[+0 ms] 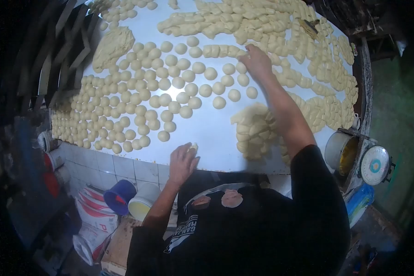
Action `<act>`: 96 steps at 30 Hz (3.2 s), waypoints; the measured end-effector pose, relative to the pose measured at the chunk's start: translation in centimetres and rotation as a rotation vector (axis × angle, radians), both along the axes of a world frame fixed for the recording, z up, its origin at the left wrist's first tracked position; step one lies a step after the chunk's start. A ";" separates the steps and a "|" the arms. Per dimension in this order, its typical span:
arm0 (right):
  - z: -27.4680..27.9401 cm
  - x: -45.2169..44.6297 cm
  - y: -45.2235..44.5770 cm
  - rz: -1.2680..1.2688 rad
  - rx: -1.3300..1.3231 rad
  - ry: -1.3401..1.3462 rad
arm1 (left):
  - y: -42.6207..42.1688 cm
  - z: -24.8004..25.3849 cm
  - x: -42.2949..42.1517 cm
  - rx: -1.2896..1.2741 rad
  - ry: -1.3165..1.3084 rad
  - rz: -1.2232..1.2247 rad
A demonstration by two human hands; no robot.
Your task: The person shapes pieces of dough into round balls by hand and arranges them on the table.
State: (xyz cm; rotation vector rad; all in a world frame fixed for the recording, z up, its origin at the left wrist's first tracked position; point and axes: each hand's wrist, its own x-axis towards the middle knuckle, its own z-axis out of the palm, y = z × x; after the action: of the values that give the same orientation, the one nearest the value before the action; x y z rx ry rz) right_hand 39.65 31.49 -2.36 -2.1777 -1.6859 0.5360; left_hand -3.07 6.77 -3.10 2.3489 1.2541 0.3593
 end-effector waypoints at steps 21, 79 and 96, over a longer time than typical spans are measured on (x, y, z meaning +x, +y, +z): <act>16.6 -7.3 -11.0 -0.583 0.564 0.992 | 32.2 -3.3 22.0 0.342 0.208 -0.400; -8.1 -17.5 -29.1 0.661 0.148 -0.072 | 0.8 -6.7 -5.1 0.145 -0.075 -0.230; 7.4 -30.3 4.5 0.301 -0.045 0.397 | 4.7 -5.0 -7.8 -0.444 -0.655 -0.191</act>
State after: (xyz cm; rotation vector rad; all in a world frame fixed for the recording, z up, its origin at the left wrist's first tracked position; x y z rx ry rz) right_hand 9.40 35.95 5.06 -1.7021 -1.7876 1.0188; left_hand -10.88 11.49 -8.08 1.7393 0.6980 0.6439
